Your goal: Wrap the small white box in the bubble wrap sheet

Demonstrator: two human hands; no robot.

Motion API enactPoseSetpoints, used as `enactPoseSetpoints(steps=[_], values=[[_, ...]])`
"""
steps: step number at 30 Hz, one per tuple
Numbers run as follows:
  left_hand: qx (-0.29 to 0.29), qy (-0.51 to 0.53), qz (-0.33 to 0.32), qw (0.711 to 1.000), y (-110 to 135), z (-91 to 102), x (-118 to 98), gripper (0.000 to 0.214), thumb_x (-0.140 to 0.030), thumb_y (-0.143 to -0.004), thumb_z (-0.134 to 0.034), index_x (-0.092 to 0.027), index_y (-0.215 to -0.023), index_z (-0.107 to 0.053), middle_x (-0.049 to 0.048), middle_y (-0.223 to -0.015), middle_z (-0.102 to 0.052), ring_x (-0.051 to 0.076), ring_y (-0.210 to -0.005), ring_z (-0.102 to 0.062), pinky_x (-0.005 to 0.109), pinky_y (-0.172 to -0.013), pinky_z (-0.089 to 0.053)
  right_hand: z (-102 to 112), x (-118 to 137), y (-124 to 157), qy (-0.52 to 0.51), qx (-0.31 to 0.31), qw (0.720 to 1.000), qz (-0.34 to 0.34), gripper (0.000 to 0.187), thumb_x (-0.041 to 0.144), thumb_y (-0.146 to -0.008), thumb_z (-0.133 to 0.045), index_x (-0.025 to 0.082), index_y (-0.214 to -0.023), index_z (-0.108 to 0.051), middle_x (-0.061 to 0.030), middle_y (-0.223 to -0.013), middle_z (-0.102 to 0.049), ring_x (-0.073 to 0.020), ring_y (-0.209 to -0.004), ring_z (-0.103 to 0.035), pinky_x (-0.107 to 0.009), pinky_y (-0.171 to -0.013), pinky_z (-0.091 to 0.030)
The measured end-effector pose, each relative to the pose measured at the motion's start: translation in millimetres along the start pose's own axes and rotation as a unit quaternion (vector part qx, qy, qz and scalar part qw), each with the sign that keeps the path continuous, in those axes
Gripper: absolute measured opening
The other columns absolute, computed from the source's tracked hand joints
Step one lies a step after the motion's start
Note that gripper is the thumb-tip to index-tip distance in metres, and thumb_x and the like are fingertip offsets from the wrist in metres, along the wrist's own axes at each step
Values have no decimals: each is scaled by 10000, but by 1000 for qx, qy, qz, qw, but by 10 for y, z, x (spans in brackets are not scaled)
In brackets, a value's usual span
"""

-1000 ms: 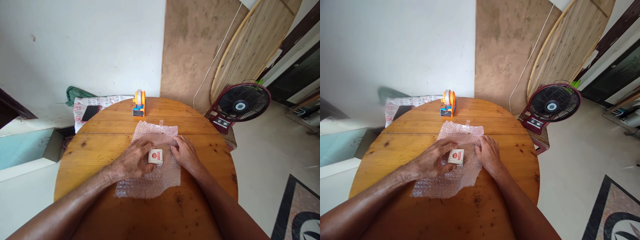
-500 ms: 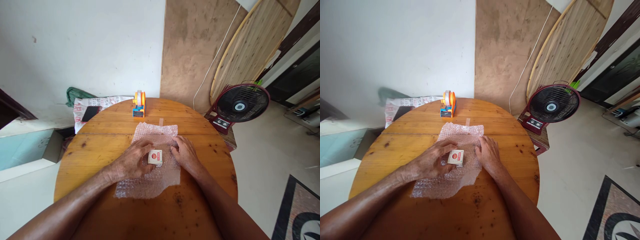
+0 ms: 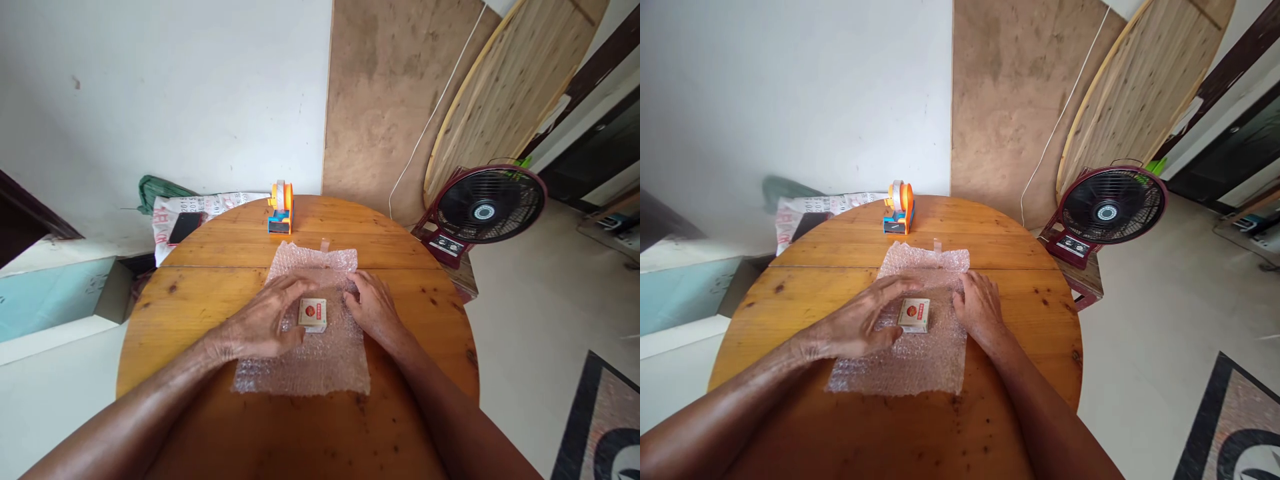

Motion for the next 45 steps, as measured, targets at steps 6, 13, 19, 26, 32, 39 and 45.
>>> enactPoseSetpoints(steps=[6, 13, 19, 26, 32, 39, 45], values=[[-96, 6, 36, 995, 21, 364, -105, 308, -240, -789, -565, -185, -1092, -585, 88, -1180, -576, 255, -1117, -550, 437, -976, -453, -10, 5, -8, 8, 3, 1000, -1, 310, 211, -853, -512, 143, -1145, -590, -107, -1193, -610, -264, -1101, -526, -373, -922, -360], [37, -150, -11, 988, 327, 82, -759, 287, -272, -714, -669, -237, -994, -618, 26, -968, -635, 232, -965, -570, 500, -1088, -297, -2, -2, -5, 26, 8, 1000, -10, 284, 229, -854, -522, 144, -1111, -608, -118, -1174, -612, -273, -1117, -510, -377, -928, -356], [-38, -215, 64, 974, 667, -315, -626, 231, -149, -703, -640, -214, -923, -615, 45, -954, -615, 243, -932, -537, 472, -963, -389, 45, 24, 29, 36, -2, 999, -3, 244, 250, -870, -520, 161, -1080, -607, -128, -1198, -580, -270, -1109, -500, -385, -915, -358], [-80, -258, 46, 962, 656, -323, -572, 176, -60, -802, -517, -195, -848, -620, 76, -1018, -589, 243, -944, -519, 415, -842, -426, 111, 35, 56, 56, -14, 998, -4, 231, 254, -876, -510, 173, -1066, -612, -127, -1258, -538, -272, -1101, -492, -400, -903, -359], [-123, -236, 40, 963, 317, -45, -480, 104, -204, -864, -536, -205, -864, -640, 73, -1109, -633, 222, -981, -595, 387, -867, -449, 135, 1, 51, 61, -15, 998, -13, 269, 247, -879, -489, 164, -1093, -629, -147, -1364, -472, -284, -1152, -472, -416, -926, -342], [-126, -108, 121, 979, 15, 7, -161, 143, -293, -844, -570, -196, -762, -636, 57, -1031, -702, 185, -869, -663, 300, -764, -497, 174, 9, 57, 71, 4, 997, -21, 283, 227, -893, -467, 166, -1105, -643, -154, -1381, -463, -286, -1170, -458, -410, -912, -332], [-169, -33, 112, 979, 63, -36, -116, 176, -300, -851, -593, -182, -722, -573, 47, -955, -686, 146, -821, -637, 261, -739, -474, 339, 184, 90, 28, -20, 998, 48, 182, 222, -894, -517, 216, -893, -699, -83, -1078, -621, -224, -988, -514, -358, -824, -319]])
Point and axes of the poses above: each hand's wrist, its own y-axis away from the middle knuckle, its own z-axis out of the back of the hand, x = y × z, the point moved 8 cm from there along -y, towards the middle knuckle
